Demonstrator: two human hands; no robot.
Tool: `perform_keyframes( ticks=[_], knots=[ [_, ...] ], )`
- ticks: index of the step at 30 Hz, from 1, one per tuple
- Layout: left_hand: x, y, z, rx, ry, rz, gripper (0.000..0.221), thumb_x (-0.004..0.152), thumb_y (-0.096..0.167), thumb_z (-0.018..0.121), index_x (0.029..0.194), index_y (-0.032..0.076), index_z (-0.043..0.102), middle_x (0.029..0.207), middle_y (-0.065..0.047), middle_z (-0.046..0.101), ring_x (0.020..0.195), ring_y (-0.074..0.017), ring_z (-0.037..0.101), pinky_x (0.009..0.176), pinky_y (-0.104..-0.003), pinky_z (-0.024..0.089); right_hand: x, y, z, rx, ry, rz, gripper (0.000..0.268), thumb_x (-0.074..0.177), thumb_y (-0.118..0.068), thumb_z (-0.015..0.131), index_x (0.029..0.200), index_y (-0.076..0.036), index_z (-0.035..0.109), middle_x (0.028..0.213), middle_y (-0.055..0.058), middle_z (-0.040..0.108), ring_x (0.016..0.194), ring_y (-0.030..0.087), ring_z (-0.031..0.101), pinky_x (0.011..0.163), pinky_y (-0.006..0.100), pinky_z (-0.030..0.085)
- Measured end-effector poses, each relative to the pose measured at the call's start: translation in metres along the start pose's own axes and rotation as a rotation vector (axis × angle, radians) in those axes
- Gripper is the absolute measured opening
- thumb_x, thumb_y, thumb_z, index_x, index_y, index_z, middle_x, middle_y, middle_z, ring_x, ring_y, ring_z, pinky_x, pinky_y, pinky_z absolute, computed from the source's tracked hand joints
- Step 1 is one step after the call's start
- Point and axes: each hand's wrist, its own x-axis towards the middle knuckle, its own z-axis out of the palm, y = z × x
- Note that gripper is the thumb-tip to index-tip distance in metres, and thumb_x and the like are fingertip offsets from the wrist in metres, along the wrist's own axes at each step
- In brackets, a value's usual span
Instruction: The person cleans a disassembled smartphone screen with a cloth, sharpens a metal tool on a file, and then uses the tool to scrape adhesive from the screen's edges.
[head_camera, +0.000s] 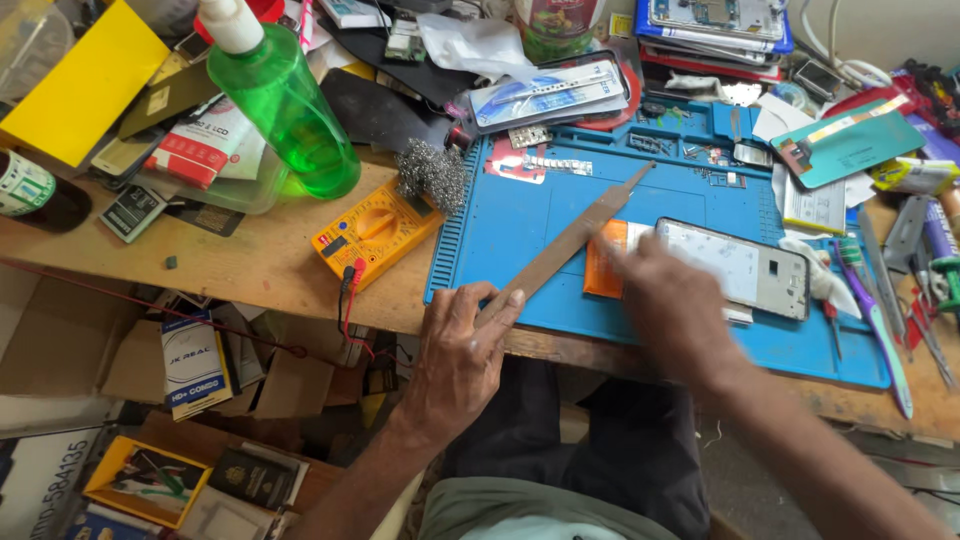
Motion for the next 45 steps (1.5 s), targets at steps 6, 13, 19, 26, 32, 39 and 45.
perform_keyframes(
  ticks=[6,13,19,26,32,39,45],
  knots=[
    [0.0,0.0,0.0,0.006,0.006,0.014,0.05,0.083,0.0,0.074,0.132,0.006,0.069,0.114,-0.012,0.059,0.1,-0.0288,0.053,0.09,-0.042,0.048,-0.001,0.001,0.0,-0.025,-0.03,-0.046,0.062,0.085,-0.003,0.064,0.145,-0.016,0.053,0.09,0.009,0.062,0.073,0.026,0.069,0.058,0.039,0.058],
    [0.002,0.0,0.002,0.005,0.015,-0.005,0.05,0.083,0.001,0.075,0.132,0.007,0.069,0.115,-0.013,0.058,0.102,-0.029,0.054,0.091,-0.042,0.048,-0.005,0.013,0.018,-0.067,-0.081,-0.021,0.099,0.062,-0.022,0.083,0.154,-0.018,0.046,0.096,0.01,0.062,0.077,0.027,0.069,0.059,0.039,0.058],
    [0.002,0.0,0.001,-0.002,0.018,0.001,0.048,0.085,0.003,0.075,0.132,0.007,0.069,0.115,-0.012,0.06,0.101,-0.0291,0.054,0.09,-0.042,0.048,-0.004,0.0,0.005,0.053,0.066,-0.056,0.09,0.065,-0.019,0.073,0.151,-0.012,0.048,0.093,0.013,0.064,0.08,0.032,0.069,0.061,0.043,0.057],
    [0.003,0.0,0.0,0.007,0.032,0.002,0.045,0.086,0.002,0.075,0.13,0.005,0.07,0.115,-0.012,0.06,0.1,-0.0284,0.053,0.09,-0.042,0.047,0.011,0.007,-0.021,0.163,-0.08,0.106,0.044,0.099,-0.008,0.06,0.14,-0.024,0.062,0.085,0.013,0.064,0.071,0.031,0.068,0.065,0.046,0.056],
    [0.002,0.0,0.0,0.011,0.018,0.004,0.046,0.084,0.002,0.075,0.13,0.006,0.07,0.115,-0.012,0.061,0.099,-0.0284,0.054,0.091,-0.044,0.046,0.009,0.021,0.002,0.548,0.0,0.064,0.045,0.088,-0.015,0.066,0.132,-0.024,0.069,0.082,0.01,0.07,0.069,0.026,0.07,0.066,0.047,0.053],
    [-0.001,-0.002,0.004,0.005,0.028,0.005,0.046,0.085,0.002,0.075,0.13,0.006,0.07,0.116,-0.013,0.061,0.101,-0.0276,0.055,0.092,-0.042,0.047,0.008,0.019,0.007,0.197,-0.059,0.066,0.037,0.101,-0.02,0.057,0.138,-0.018,0.061,0.085,0.012,0.07,0.07,0.03,0.07,0.063,0.046,0.057],
    [-0.002,-0.003,0.005,0.013,0.024,0.003,0.046,0.084,0.003,0.076,0.13,0.006,0.07,0.115,-0.012,0.061,0.101,-0.0269,0.055,0.091,-0.041,0.048,0.0,0.016,0.01,0.079,-0.012,-0.038,0.051,0.094,-0.007,0.057,0.143,-0.02,0.056,0.08,0.007,0.065,0.062,0.023,0.067,0.051,0.039,0.058]
  ],
)
